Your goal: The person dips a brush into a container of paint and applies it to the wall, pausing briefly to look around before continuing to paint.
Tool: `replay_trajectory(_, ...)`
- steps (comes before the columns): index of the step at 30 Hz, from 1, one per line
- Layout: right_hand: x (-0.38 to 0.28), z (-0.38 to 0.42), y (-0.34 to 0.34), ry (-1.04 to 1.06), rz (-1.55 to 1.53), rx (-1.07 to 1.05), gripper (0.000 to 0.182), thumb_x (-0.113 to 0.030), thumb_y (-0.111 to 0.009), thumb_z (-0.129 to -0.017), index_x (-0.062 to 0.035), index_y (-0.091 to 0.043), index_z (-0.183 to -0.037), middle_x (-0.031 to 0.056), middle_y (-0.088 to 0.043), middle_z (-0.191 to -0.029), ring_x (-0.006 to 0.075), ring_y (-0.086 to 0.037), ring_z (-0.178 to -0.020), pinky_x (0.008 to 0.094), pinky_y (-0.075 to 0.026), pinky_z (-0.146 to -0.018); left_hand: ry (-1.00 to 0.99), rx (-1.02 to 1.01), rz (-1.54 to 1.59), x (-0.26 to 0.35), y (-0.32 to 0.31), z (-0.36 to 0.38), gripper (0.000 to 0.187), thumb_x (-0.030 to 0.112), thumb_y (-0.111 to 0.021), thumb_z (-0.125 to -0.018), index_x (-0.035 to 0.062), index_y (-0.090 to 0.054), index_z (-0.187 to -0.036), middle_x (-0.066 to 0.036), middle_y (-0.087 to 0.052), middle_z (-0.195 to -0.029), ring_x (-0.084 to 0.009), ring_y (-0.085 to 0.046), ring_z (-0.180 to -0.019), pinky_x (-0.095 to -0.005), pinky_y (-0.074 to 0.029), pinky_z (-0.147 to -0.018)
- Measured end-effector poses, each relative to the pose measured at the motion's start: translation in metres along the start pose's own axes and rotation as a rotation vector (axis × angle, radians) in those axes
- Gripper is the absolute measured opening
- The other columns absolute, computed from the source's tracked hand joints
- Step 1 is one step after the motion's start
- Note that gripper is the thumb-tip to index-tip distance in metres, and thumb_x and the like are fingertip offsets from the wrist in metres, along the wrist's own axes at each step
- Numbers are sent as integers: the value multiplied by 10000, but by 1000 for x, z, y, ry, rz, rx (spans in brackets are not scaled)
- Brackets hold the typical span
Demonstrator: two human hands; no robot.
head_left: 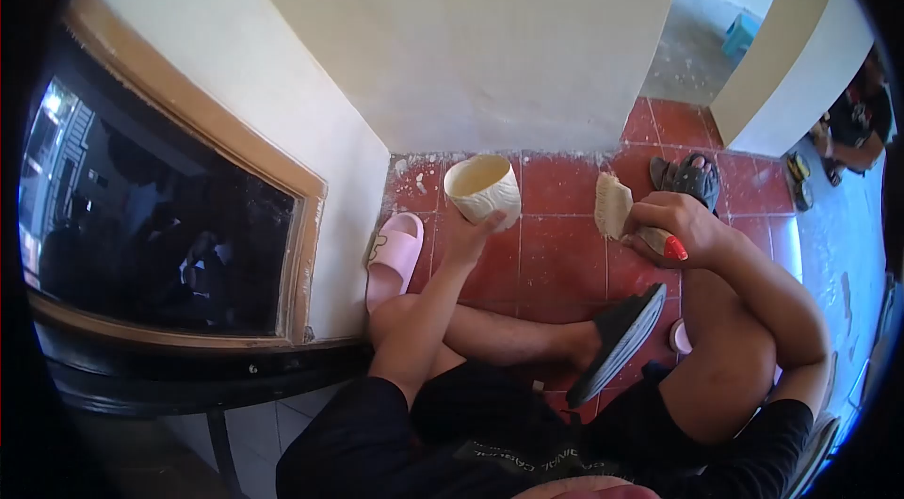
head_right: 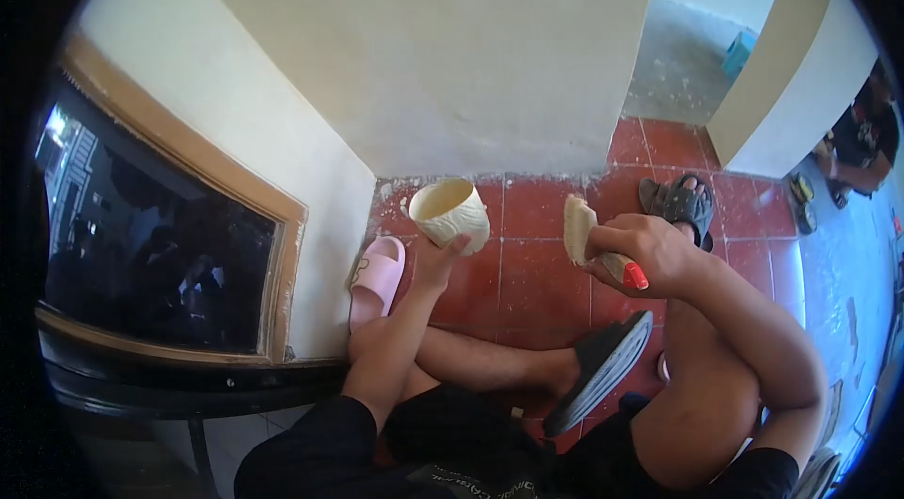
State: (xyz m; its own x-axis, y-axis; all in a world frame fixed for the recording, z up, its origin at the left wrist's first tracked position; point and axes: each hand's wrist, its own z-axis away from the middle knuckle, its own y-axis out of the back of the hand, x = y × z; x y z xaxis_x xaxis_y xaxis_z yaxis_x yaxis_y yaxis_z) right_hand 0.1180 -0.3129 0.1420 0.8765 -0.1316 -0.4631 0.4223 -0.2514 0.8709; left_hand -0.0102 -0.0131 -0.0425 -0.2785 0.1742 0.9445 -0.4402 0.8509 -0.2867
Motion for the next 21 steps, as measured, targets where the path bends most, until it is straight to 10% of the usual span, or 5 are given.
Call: replay_trajectory(21, 7, 20, 9, -57, -167, -51, 142, -165, -816, -736, -108, -695, -784, 56, -594, -667, 257, -454, -692, 379, -348, -708, 133, -63, -241, -64, -33, 69, 752, 116, -847, -758, -5, -405, -1354, -122, -569, -1280, -200, -573, -1180, -357, -474, -1004)
